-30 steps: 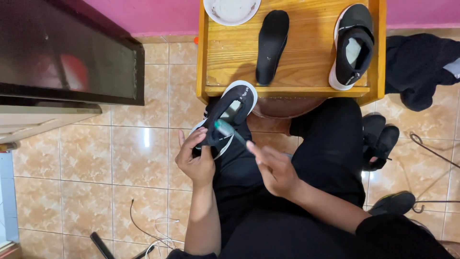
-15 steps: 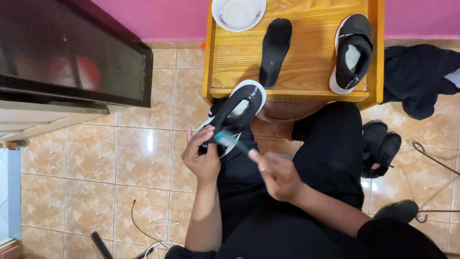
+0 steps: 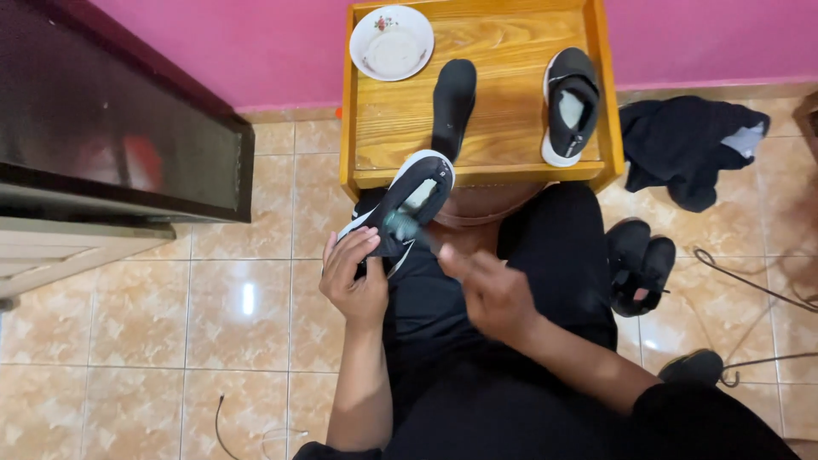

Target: The person scrubs a black sneaker with a toothbrush, repeatedly dipping the brush into a small bowl of liquid and brushing the shoe's upper, sides, and sole. The shoe is rotated and repositioned throughout the process.

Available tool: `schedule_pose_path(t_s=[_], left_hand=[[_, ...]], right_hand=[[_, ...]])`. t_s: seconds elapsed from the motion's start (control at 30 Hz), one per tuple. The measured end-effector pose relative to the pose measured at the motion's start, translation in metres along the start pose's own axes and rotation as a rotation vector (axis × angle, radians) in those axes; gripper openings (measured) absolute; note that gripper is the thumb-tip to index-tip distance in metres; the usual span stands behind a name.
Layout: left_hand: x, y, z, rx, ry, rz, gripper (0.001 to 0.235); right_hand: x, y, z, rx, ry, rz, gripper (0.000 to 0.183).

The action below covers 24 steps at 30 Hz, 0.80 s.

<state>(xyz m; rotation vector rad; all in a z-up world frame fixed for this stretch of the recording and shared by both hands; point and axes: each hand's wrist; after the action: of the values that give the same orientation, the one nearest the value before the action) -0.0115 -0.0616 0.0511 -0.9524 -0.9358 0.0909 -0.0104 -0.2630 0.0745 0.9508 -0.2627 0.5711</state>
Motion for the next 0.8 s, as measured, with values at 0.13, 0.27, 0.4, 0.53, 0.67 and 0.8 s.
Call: schedule_pose_path(t_s=[0.13, 0.27, 0.4, 0.53, 0.67, 0.8], left_hand=[[0.005, -0.011, -0.001, -0.049, -0.024, -0.086, 0.014], [0.011, -0.024, 0.002, -0.098, -0.018, -0.125, 0.017], [0.008, -0.028, 0.0, -0.083, -0.03, -0.14, 0.02], [0.01, -0.036, 0.004, -0.087, -0.029, -0.156, 0.024], [0.011, -0.038, 0.006, -0.091, -0.048, -0.129, 0.025], [0.01, -0.041, 0.005, -0.07, -0.041, -0.138, 0.026]], right_hand=[[-0.017, -0.024, -0.004, -0.114, -0.111, 0.022, 0.034], [-0.018, -0.03, 0.003, -0.221, -0.13, 0.044, 0.042], [-0.019, -0.034, 0.002, -0.296, -0.154, 0.092, 0.049], [-0.013, -0.036, 0.004, -0.373, -0.211, 0.116, 0.047], [-0.018, -0.022, -0.008, -0.293, -0.168, 0.119, 0.043], [-0.003, -0.031, 0.004, -0.408, -0.327, 0.091, 0.045]])
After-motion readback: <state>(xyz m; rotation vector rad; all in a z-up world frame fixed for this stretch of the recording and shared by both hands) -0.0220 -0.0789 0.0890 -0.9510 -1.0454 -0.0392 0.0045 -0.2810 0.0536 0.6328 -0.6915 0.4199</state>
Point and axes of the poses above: each hand's wrist, its own x-axis towards the middle knuckle, its own z-axis out of the back of the hand, y = z × x, and after that the axes turned 1 degree about -x, right-handed
